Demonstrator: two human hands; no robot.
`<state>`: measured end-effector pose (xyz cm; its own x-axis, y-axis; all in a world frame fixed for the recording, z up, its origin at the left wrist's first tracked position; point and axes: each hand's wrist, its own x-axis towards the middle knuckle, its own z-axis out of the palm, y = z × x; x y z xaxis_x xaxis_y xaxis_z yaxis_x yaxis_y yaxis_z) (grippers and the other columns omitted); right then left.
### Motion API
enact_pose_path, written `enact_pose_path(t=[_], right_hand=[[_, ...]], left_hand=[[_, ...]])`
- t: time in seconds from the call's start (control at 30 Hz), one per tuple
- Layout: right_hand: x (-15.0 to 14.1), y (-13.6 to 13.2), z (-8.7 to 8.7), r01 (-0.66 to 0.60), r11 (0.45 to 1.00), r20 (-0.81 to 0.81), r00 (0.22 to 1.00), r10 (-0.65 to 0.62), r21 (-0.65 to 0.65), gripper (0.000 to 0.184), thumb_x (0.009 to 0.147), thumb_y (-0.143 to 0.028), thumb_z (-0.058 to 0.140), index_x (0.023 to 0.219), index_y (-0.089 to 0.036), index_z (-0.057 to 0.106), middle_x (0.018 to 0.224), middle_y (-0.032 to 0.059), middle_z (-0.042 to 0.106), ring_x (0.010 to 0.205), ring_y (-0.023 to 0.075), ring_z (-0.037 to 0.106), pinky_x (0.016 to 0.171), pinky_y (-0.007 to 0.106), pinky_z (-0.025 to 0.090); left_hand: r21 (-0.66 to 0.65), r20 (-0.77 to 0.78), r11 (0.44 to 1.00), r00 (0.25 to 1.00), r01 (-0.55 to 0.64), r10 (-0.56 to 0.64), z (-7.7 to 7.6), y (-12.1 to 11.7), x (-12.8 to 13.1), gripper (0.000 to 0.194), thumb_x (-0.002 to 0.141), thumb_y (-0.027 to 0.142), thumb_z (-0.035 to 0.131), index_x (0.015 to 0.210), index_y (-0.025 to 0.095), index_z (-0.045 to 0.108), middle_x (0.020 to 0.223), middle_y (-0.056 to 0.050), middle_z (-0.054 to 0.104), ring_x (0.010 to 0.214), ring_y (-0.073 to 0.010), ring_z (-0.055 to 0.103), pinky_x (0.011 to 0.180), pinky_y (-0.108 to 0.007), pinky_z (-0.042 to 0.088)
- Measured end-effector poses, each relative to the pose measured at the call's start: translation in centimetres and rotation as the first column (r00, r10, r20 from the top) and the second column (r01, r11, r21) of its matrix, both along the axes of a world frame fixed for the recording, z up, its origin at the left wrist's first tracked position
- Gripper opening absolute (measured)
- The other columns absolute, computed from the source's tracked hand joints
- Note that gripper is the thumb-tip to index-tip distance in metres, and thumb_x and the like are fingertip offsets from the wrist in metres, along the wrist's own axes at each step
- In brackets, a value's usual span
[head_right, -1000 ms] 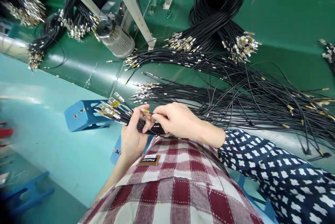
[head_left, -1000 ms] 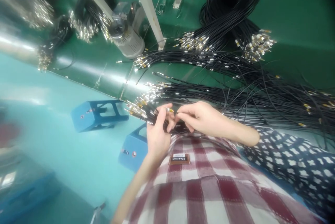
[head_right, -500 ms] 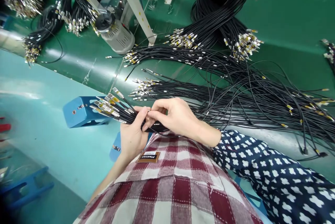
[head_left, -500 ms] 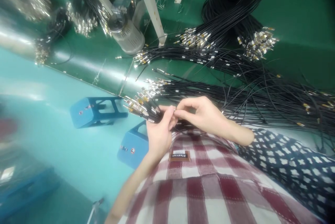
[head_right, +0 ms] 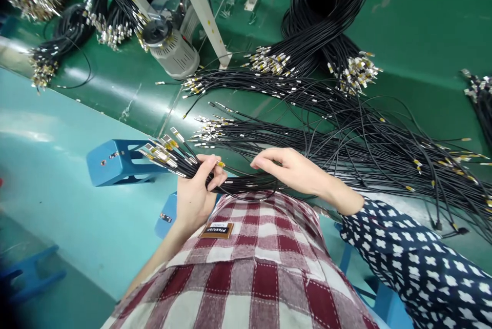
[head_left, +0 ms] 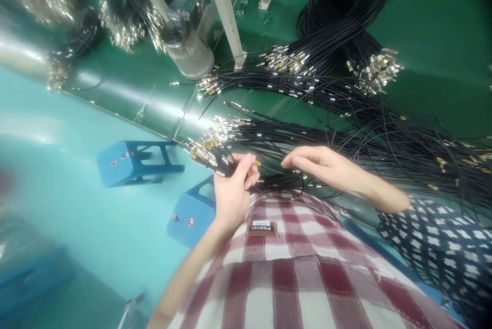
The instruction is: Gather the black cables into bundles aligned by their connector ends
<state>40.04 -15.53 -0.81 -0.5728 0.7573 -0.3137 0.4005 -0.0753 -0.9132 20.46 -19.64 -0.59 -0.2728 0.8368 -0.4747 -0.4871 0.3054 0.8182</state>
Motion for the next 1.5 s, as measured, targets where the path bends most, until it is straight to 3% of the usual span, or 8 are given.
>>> enact_pose_path(t=[0.37, 0.6, 0.77, 0.87, 1.17, 1.27, 1.37, 1.5], right_hand=[[4.6, -0.9, -2.5, -0.007, 0.986, 0.122, 0.992, -0.014, 0.166, 0.036, 0.095, -0.043, 0.042, 0.106, -0.021, 0.069, 0.11, 0.0062, 0.069, 0.103, 0.0219, 0.062, 0.095, 0.036, 0.046], [8.2, -0.1, -5.2, 0.15, 0.94, 0.317, 0.915, -0.25, 0.308, 0.027, 0.091, -0.031, 0.046, 0.103, -0.023, 0.07, 0.108, 0.005, 0.07, 0.099, 0.022, 0.064, 0.09, 0.039, 0.05], [8.4, 0.3, -7.7, -0.055, 0.902, 0.322, 0.942, -0.095, 0.428, 0.024, 0.088, -0.029, 0.056, 0.107, -0.026, 0.07, 0.11, 0.0062, 0.067, 0.104, 0.0247, 0.059, 0.094, 0.044, 0.047], [7.5, 0.6, -8.3, -0.119, 0.89, 0.262, 0.965, 0.0, 0.439, 0.017, 0.087, -0.033, 0.06, 0.096, -0.026, 0.073, 0.11, 0.0066, 0.067, 0.104, 0.0247, 0.057, 0.093, 0.044, 0.046], [4.1, 1.0, -4.6, -0.05, 0.963, -0.006, 0.999, 0.054, 0.267, 0.023, 0.087, -0.041, 0.06, 0.092, -0.022, 0.073, 0.097, 0.0069, 0.072, 0.093, 0.0209, 0.062, 0.087, 0.038, 0.046], [4.5, 1.2, -4.2, -0.076, 0.997, 0.022, 0.997, 0.076, -0.004, 0.035, 0.084, -0.05, 0.06, 0.088, -0.018, 0.073, 0.091, 0.0079, 0.072, 0.083, 0.0199, 0.064, 0.078, 0.033, 0.048], [4.9, 1.3, -3.8, -0.11, 0.959, 0.119, 0.982, 0.145, -0.263, 0.042, 0.08, -0.057, 0.061, 0.08, -0.016, 0.071, 0.079, 0.0053, 0.072, 0.071, 0.0173, 0.063, 0.068, 0.029, 0.046], [3.3, 0.8, -2.7, -0.024, 0.991, 0.238, 0.97, 0.054, -0.13, 0.034, 0.081, -0.051, 0.061, 0.085, -0.019, 0.072, 0.076, 0.0027, 0.071, 0.064, 0.0151, 0.059, 0.06, 0.026, 0.042]], left_hand=[[0.006, 0.003, 1.0, 1.0, -0.027, 0.027, -0.2, 0.2, -0.2, 0.014, 0.069, 0.016, 0.074, 0.067, 0.014, 0.06, 0.061, 0.0, 0.058, 0.045, -0.0036, 0.042, 0.045, -0.019, 0.03], [-0.018, 0.008, 0.997, 0.997, -0.071, 0.071, -0.4, 0.3, -0.4, 0.018, 0.066, 0.017, 0.077, 0.07, 0.014, 0.06, 0.066, -0.001, 0.06, 0.048, -0.0039, 0.045, 0.046, -0.019, 0.033], [0.004, 0.013, 0.999, 0.999, -0.048, 0.048, -0.4, 0.5, -0.4, 0.017, 0.068, 0.017, 0.077, 0.07, 0.014, 0.06, 0.064, 0.0, 0.06, 0.044, -0.0024, 0.041, 0.046, -0.019, 0.034], [0.004, 0.02, 0.998, 0.998, -0.056, 0.056, -0.4, 0.5, -0.4, 0.017, 0.068, 0.016, 0.077, 0.072, 0.015, 0.06, 0.064, 0.0, 0.06, 0.042, -0.0017, 0.039, 0.046, -0.019, 0.034], [0.046, -0.043, 0.994, 0.994, -0.101, 0.103, -0.6, 0.2, -0.3, 0.02, 0.07, 0.024, 0.078, 0.073, 0.014, 0.061, 0.058, 0.002, 0.057, 0.041, -0.0016, 0.037, 0.048, -0.021, 0.038], [0.057, -0.047, 0.99, 0.99, -0.127, 0.13, -0.7, 0.2, -0.2, 0.021, 0.07, 0.025, 0.078, 0.072, 0.014, 0.059, 0.057, 0.002, 0.056, 0.04, -0.0015, 0.036, 0.046, -0.02, 0.036], [0.09, -0.096, 0.989, 0.988, -0.116, 0.124, -1.1, 0.0, 0.1, 0.021, 0.071, 0.027, 0.077, 0.071, 0.015, 0.06, 0.057, 0.002, 0.057, 0.04, -0.0019, 0.037, 0.045, -0.02, 0.036], [0.125, -0.234, 0.987, 0.964, -0.1, 0.127, -1.4, -0.3, 0.5, 0.021, 0.072, 0.032, 0.076, 0.074, 0.015, 0.063, 0.06, 0.001, 0.059, 0.044, -0.0049, 0.045, 0.047, -0.022, 0.041]])
